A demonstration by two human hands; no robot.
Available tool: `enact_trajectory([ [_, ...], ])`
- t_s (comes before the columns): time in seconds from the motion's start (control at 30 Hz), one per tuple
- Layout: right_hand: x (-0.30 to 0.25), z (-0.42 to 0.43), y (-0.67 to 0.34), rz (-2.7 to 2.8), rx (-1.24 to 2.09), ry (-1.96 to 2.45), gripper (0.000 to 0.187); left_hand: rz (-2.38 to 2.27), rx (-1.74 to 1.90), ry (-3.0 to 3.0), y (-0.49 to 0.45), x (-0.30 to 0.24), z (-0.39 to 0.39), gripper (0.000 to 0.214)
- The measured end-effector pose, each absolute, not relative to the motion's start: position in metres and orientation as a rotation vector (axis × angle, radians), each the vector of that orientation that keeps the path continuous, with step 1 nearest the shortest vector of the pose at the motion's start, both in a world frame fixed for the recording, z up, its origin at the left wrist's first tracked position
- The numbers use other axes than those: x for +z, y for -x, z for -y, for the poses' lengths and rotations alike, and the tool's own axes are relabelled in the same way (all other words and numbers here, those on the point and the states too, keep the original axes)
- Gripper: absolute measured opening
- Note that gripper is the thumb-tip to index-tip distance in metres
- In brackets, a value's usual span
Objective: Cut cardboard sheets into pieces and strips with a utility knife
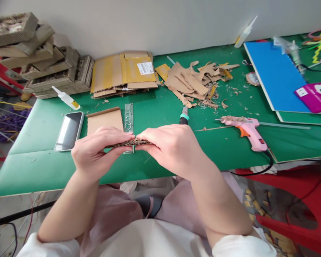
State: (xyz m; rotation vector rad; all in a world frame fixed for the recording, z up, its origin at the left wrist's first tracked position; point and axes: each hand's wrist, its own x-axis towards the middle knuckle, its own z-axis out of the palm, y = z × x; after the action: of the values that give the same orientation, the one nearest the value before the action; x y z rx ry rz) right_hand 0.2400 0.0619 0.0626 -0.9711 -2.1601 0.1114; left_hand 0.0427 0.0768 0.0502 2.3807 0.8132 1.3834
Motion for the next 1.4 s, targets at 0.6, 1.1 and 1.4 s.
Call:
enact_trajectory([
  [0.6, 0.065, -0.067, -0.247, 2.081, -0.101, 1.003, 0.011, -1.052, 1.259, -2.645, -0.035, 0.052, -0.080, 0.010],
  [1.1, 0.064, -0.058, -0.236, 2.073, -0.024, 0.879, 0.016, -1.004, 1.254, -2.791, -0.050, 0.051, -0.071, 0.014],
  [1.4, 0.066, -0.063, -0.240, 2.010, 0.019, 0.908, 0.018, -1.031, 1.295, -2.727, -0.044, 0.047, -0.076, 0.015],
])
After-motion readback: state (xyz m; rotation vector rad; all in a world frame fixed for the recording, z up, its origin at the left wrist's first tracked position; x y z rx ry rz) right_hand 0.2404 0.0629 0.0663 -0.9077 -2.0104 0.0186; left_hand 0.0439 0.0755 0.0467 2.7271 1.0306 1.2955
